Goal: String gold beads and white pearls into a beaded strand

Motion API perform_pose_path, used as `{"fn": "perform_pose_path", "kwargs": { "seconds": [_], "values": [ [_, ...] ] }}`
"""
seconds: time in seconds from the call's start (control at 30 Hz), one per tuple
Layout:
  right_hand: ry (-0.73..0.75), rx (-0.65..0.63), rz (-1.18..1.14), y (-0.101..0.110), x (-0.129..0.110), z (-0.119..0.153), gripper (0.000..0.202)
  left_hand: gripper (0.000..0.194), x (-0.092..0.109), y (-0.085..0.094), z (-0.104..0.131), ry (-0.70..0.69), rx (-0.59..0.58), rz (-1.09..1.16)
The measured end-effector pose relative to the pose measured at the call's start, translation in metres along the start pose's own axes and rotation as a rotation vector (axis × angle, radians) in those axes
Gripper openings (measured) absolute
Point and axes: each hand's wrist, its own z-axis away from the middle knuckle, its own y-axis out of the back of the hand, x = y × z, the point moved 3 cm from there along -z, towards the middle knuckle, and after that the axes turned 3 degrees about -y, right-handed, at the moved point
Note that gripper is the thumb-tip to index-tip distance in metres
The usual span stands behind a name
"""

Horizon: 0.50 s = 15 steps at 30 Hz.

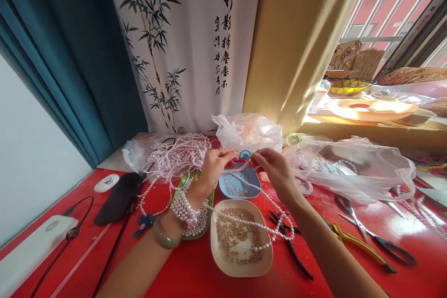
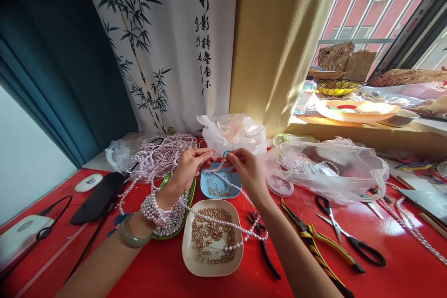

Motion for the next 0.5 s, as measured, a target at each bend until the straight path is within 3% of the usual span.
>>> {"fn": "perform_pose_path", "kwargs": {
  "seconds": [0.13, 0.37, 0.5],
  "values": [
    [0.07, 0.029, 0.174, -0.004, -0.005, 0.007, 0.013, 0.017, -0.001, -0.001, -0.001, 0.039, -0.061, -0.021],
    [0.333, -0.055, 0.768, -0.011, -0.023, 0.016, 0.022, 0.019, -0.002, 0.0, -0.003, 0.004, -0.186, -0.169],
    [0.274, -0.015, 0.849, -0.007, -0.023, 0.012, 0.018, 0.02, 0.002, 0.0, -0.003, -0.031, -0.181, -0.218]
  ]
}}
